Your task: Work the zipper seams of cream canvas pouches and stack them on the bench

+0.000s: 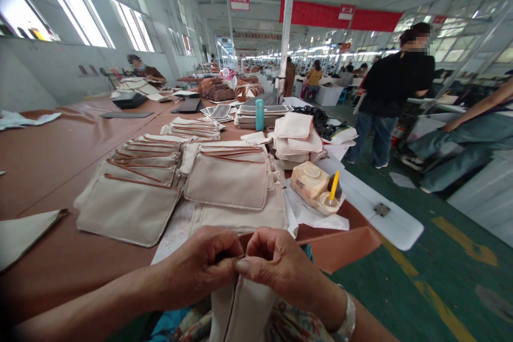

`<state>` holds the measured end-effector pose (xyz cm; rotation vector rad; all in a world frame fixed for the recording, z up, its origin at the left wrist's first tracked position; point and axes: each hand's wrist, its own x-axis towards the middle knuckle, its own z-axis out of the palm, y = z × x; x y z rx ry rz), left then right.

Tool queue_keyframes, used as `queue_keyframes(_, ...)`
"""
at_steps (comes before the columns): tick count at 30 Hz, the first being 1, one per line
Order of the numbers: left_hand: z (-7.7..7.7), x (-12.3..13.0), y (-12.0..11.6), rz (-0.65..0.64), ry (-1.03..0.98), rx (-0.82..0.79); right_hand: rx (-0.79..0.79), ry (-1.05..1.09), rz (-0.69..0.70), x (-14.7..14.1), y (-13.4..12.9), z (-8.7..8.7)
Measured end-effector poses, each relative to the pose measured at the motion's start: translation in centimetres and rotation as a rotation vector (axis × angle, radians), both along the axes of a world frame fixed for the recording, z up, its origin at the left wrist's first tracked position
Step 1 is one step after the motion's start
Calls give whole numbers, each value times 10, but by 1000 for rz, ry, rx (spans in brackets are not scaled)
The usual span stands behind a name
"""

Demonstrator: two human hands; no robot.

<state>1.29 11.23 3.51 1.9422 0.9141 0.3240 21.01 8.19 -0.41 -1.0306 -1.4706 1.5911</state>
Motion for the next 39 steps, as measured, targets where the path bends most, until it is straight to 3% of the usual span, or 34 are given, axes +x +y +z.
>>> queue_keyframes(6,-4,2,2,-1,100,158,20,-167,-119,-4,2,1)
queue_keyframes(9,-9,3,2,24,104,157,26,-178,-169,-6,-1,0)
queue_keyframes(14,-15,1,3,53,37,-74,69,-142,-238,-7,-13,-7)
queue_keyframes(18,-10,-3,6,-18,-111,-222,142,-116,-246,-8,-22,-11)
queue_keyframes(21,-8,-4,9,-74,-220,-263,299,-115,-258,-8,-27,-10)
queue_keyframes(25,-12,-5,8,-100,-208,-426,546,-166,-278,-9,-30,-7)
queue_keyframes(30,-10,-7,10,-204,-170,-458,654,-270,-244,-11,-33,-8)
queue_keyframes(32,-8,-8,11,-241,-166,-458,588,-286,-226,-8,-35,-7)
queue_keyframes(37,-4,-10,12,-300,-66,-315,125,-78,-33,5,-32,0)
queue_keyframes(39,-1,-10,12,-308,0,-237,61,-53,15,9,-27,2)
